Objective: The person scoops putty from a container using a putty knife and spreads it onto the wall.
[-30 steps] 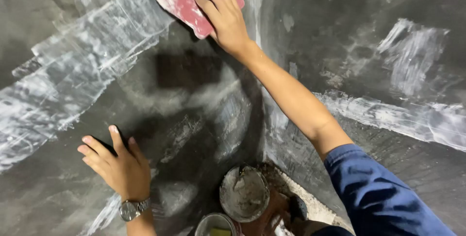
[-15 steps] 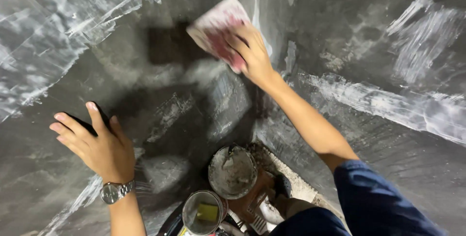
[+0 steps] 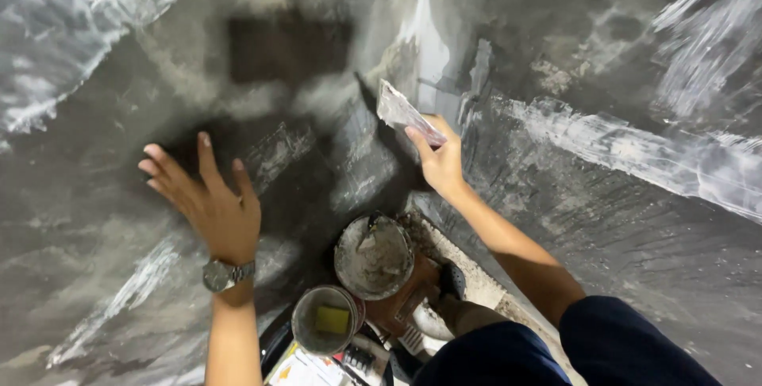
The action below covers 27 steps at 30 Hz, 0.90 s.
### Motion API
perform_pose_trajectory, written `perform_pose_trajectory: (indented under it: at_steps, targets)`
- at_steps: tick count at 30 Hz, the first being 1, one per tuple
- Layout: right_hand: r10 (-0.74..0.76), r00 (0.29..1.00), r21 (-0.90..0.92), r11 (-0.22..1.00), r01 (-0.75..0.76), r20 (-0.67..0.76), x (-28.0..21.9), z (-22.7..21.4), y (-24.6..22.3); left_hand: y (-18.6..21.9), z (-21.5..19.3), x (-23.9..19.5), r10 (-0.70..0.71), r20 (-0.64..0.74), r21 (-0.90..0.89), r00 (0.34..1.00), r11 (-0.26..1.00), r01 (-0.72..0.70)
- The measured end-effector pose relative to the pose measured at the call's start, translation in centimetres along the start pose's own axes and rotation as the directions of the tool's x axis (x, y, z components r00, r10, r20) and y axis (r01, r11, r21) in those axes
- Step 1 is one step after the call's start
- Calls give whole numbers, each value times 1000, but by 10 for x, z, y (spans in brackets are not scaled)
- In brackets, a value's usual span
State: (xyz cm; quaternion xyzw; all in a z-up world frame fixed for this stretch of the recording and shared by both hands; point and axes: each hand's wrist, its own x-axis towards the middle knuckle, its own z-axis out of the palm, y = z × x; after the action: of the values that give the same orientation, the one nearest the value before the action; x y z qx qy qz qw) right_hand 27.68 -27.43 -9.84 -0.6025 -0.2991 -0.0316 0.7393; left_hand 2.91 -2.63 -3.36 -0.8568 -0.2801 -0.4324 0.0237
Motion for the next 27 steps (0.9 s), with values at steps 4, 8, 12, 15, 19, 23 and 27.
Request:
perform_pose_trajectory:
  at_steps: [4,8,12,15,19,23,27]
  targets:
    - [-62,998,-129,990,63,17,-1,2,-1,-3,-1,-9,5,38,-115,999,993,-1]
    - [-136,988,-229,962,148,67,-19,3,-8,-17,5,-31,25,67,-161,997,987,-14]
    - [-235,948,-401,864,304,213,-47,6,-11,-26,13,-59,11,97,-164,995,986,5]
    - [-235,866,-397,814,423,442,-72,5,18,-31,26,-83,-22,145,-176,989,983,48]
    - [14,785,-469,809,355,619,-103,11,53,-41,50,-121,-45,211,-180,976,980,84]
    - [-17,734,-412,818,401,679,-127,21,80,-52,59,-151,-72,274,-181,959,976,125]
    - [61,752,-436,844,313,656,-141,32,94,-64,67,-169,-47,306,-215,951,970,117]
